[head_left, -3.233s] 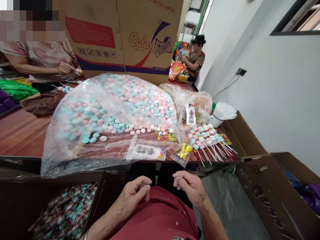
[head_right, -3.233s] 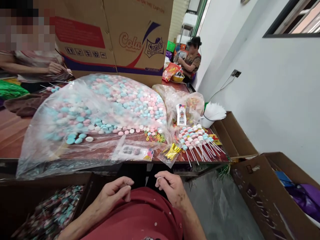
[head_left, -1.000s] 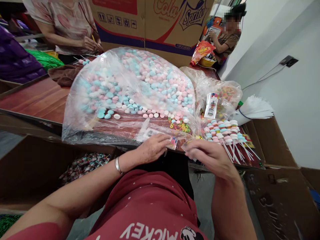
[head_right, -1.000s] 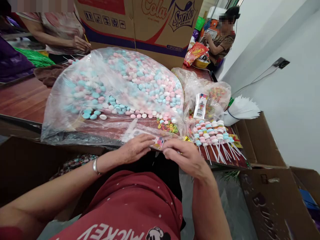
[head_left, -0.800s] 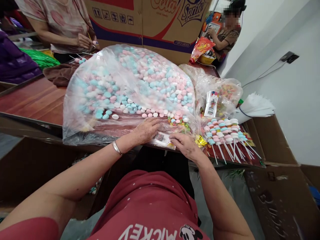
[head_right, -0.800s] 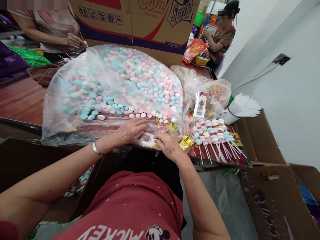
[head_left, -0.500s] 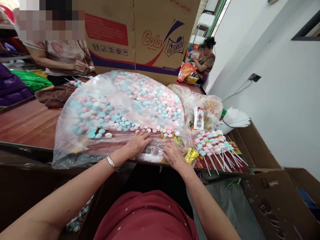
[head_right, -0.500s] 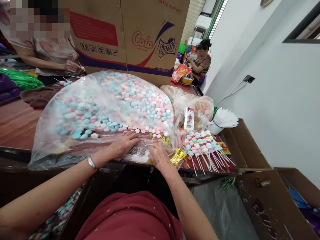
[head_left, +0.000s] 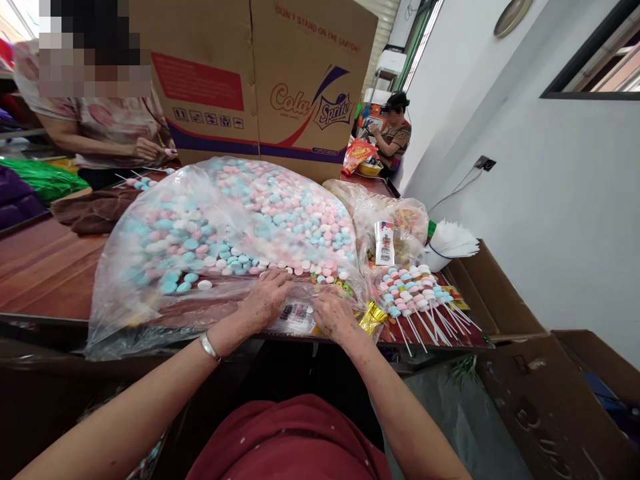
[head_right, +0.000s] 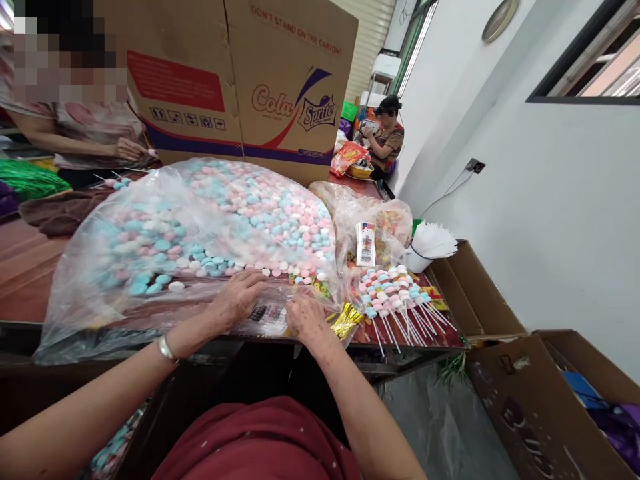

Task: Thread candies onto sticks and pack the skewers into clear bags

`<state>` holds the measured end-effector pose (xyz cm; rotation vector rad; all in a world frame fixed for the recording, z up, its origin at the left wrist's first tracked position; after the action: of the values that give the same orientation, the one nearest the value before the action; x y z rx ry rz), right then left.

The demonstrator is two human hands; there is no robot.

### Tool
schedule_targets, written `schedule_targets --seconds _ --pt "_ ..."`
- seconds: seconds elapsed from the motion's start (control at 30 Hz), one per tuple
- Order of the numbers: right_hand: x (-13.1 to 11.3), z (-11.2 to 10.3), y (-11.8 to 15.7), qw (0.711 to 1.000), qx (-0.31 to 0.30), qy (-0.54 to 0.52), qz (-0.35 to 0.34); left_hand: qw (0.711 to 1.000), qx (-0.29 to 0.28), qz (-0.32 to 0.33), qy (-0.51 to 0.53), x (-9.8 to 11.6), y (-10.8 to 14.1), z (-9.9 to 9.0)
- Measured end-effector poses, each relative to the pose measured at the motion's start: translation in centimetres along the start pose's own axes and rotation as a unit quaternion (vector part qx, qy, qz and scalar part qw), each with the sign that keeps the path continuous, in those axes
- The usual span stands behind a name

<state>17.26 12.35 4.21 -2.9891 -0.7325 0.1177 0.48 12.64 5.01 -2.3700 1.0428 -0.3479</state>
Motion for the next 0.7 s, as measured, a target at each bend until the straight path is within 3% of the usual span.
schedule_targets --seconds 0.17,0.3,0.5,0.7 --pt "-0.2 0.1 0.3 1.000 0.003 -0.005 0.000 0.982 0.157 0.013 0.105 4.8 0.8 -2.2" --pt "0.0 0.9 -0.1 1.000 0.003 -0.006 0.010 0.965 0.214 0.002 0.153 6.9 2.0 -1.6" --pt "0.1 0.7 0.3 1.000 0.006 -0.019 0.016 0.953 0.250 -0.029 0.166 6.4 2.6 0.2" --pt "0.2 0.4 0.4 0.999 -0.006 -0.041 0.015 0.948 0.233 -0.069 0.204 5.3 3.0 1.3"
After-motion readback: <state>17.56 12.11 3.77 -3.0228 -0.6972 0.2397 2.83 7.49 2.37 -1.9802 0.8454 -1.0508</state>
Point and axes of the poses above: each hand's wrist, its own y-axis away from the middle knuckle, its own z-axis out of the palm, x = y × z, the point moved 4 cm from there along -y, towards the middle knuckle, and after that the axes turned 9 degrees about z, right-handed, at the moved point
